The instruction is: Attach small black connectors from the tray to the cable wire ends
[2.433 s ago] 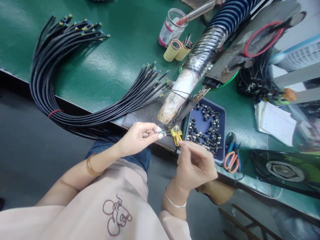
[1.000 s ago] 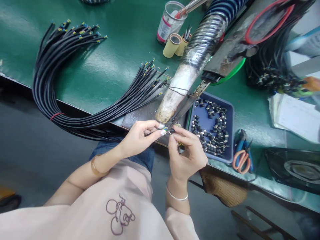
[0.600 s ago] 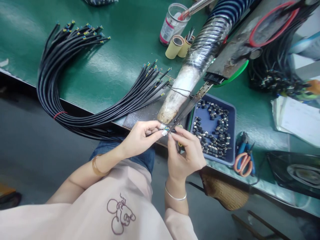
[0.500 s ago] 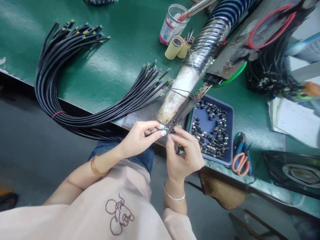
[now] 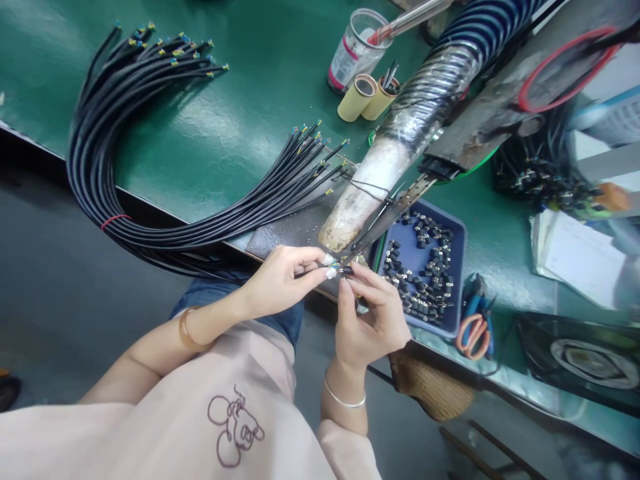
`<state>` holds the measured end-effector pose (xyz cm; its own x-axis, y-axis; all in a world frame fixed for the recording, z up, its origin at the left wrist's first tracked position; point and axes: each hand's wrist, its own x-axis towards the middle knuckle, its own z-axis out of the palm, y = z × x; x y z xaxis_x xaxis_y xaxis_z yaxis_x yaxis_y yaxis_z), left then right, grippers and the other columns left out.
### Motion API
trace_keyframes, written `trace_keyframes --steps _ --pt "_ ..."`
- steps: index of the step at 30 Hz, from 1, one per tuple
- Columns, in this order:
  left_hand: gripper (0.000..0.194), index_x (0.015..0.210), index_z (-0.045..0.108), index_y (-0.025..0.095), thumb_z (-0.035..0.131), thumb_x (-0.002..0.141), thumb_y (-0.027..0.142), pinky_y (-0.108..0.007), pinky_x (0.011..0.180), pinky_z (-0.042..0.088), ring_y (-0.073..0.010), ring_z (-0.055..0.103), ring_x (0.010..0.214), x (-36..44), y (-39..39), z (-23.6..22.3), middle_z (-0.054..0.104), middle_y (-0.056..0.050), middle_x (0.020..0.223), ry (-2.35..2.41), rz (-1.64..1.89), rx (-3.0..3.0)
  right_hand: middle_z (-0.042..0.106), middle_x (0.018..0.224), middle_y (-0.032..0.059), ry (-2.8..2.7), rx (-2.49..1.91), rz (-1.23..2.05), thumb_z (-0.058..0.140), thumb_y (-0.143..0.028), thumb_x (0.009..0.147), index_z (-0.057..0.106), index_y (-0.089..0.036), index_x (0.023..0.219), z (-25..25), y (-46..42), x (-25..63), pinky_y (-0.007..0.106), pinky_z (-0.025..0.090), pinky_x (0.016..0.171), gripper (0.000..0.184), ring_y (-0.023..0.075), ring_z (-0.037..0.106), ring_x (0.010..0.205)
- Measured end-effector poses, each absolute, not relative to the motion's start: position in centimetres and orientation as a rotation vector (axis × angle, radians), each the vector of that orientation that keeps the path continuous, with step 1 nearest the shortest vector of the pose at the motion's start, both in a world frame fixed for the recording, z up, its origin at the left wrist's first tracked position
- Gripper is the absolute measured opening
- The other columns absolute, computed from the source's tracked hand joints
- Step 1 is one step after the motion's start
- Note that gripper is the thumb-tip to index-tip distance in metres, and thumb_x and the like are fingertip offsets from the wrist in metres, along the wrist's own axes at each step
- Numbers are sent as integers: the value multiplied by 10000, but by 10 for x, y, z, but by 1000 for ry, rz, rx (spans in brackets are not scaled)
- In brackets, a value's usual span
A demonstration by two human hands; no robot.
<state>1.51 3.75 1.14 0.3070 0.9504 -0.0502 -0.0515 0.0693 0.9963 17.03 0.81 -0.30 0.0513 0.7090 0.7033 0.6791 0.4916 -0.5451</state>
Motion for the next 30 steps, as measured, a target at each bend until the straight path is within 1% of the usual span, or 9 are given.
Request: trace_keyframes --steps 12,14,15,17,20,22,24,27,30 --pt "224 759 630 129 593 897 300 -202 519 304 -78 348 548 14 37 12 396 60 592 953 952 1248 793 978 36 -1605 -1222 141 757 -116 848 714 -205 882 -1 8 172 341 648 786 105 191 771 912" --pt "214 757 646 128 597 898 282 -202 510 298 -75 351 533 13 35 12 409 62 574 968 952 1292 791 973 41 -1527 -1282 188 756 -139 855 720 -200 860 6 3 174 326 645 698 71 181 767 805" --pt "208 763 661 128 603 900 274 -203 511 310 -76 369 528 13 33 11 440 58 569 979 964 1327 790 970 46 -1473 -1327 219 758 -157 857 719 -196 843 11 -1 176 295 620 606 57 164 748 710" --pt "188 802 707 128 621 906 258 -208 547 389 -93 476 553 12 30 9 582 23 611 983 1028 1420 793 922 51 -1382 -1416 284 775 -200 852 719 -185 817 24 -11 181 230 491 423 67 116 661 519" --pt "163 899 767 136 638 929 230 -245 719 535 -161 687 740 10 24 5 787 -80 856 928 1161 1575 693 619 -8 -1374 -1509 267 742 -264 891 757 -178 868 41 -23 189 203 400 396 90 102 592 445" --pt "175 953 782 131 620 950 196 -261 792 566 -180 734 810 9 21 5 813 -117 941 870 1205 1663 570 504 -55 -1466 -1559 241 697 -300 926 778 -177 957 45 -25 192 191 356 395 150 76 501 397" --pt "186 981 783 121 605 959 168 -257 785 574 -172 739 788 8 18 6 815 -123 928 824 1212 1722 521 487 -71 -1608 -1573 303 695 -335 922 779 -178 960 44 -21 193 187 328 383 181 61 431 374" --pt "144 975 775 132 643 931 169 -245 709 566 -165 723 746 7 17 7 806 -105 893 826 1200 1697 606 543 -42 -1677 -1515 513 678 -378 924 736 -182 842 37 -11 192 190 429 422 220 85 528 412" --pt "118 915 766 144 661 909 198 -242 672 548 -162 696 724 6 17 8 791 -89 852 839 1201 1583 677 618 -17 -1605 -1448 685 664 -430 931 712 -192 852 32 -2 191 206 518 484 255 115 629 478"
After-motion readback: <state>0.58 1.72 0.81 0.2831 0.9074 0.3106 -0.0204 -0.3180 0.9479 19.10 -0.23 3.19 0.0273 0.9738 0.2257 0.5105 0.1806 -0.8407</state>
